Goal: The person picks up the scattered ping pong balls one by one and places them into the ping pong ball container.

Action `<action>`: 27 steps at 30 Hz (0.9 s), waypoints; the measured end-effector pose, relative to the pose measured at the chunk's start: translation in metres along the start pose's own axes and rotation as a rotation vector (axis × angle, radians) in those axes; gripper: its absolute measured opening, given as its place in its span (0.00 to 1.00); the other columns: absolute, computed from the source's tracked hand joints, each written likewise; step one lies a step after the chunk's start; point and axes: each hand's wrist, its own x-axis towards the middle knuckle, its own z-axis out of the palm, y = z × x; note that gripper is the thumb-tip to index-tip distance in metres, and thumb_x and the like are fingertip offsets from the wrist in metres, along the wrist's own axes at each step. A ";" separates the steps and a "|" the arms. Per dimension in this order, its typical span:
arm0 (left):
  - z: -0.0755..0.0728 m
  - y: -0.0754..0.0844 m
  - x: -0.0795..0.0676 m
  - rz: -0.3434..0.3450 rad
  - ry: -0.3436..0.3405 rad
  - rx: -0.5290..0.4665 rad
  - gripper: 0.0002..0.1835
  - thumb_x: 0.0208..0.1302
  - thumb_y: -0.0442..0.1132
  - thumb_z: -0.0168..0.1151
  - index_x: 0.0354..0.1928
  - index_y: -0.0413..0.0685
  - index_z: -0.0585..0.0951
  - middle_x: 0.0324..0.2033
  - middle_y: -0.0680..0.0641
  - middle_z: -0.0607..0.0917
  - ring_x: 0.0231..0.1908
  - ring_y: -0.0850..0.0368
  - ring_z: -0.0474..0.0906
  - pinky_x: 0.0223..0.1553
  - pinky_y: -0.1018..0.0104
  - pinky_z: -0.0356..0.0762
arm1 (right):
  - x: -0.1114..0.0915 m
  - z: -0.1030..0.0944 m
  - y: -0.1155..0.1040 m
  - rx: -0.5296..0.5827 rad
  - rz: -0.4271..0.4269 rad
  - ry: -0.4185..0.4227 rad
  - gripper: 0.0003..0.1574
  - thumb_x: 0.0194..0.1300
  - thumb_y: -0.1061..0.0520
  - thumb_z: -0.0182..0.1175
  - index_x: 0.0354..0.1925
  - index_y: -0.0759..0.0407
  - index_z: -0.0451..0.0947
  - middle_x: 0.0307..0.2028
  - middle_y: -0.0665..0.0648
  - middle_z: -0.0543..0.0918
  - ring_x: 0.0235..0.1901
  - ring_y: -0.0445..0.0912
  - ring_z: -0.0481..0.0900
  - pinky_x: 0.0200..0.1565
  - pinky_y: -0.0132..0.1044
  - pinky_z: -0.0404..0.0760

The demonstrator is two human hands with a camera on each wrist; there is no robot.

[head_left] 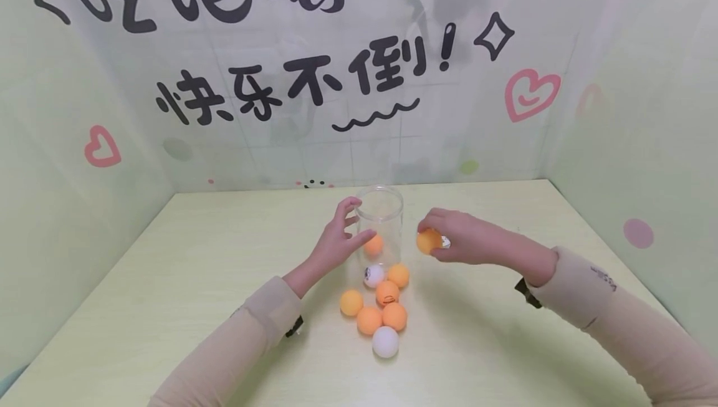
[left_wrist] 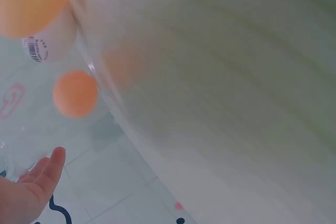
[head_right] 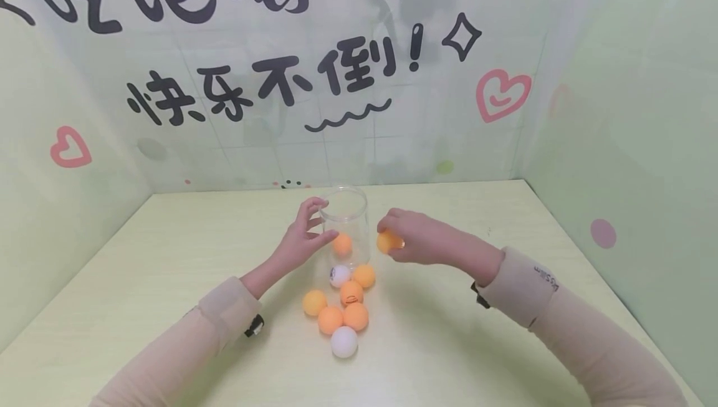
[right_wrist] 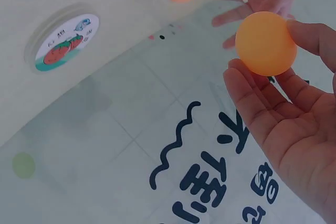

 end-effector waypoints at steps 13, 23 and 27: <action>-0.001 0.000 0.000 0.000 -0.005 -0.008 0.34 0.58 0.45 0.63 0.61 0.53 0.56 0.66 0.44 0.60 0.61 0.41 0.65 0.53 0.43 0.68 | 0.022 -0.032 0.003 -0.043 0.081 0.011 0.21 0.53 0.61 0.63 0.47 0.65 0.74 0.41 0.56 0.77 0.38 0.47 0.73 0.42 0.40 0.77; 0.000 0.001 0.000 0.008 0.002 -0.010 0.33 0.58 0.44 0.63 0.60 0.54 0.56 0.65 0.45 0.62 0.60 0.42 0.66 0.52 0.45 0.69 | 0.043 -0.040 0.009 -0.047 0.044 0.101 0.22 0.55 0.63 0.60 0.50 0.68 0.74 0.43 0.61 0.77 0.38 0.51 0.74 0.41 0.41 0.77; 0.000 0.000 0.000 0.019 0.002 -0.011 0.33 0.58 0.43 0.63 0.60 0.54 0.56 0.64 0.44 0.62 0.59 0.41 0.67 0.52 0.45 0.70 | 0.053 -0.040 0.009 -0.047 0.048 0.117 0.23 0.56 0.62 0.60 0.51 0.67 0.73 0.43 0.61 0.78 0.38 0.51 0.74 0.42 0.42 0.77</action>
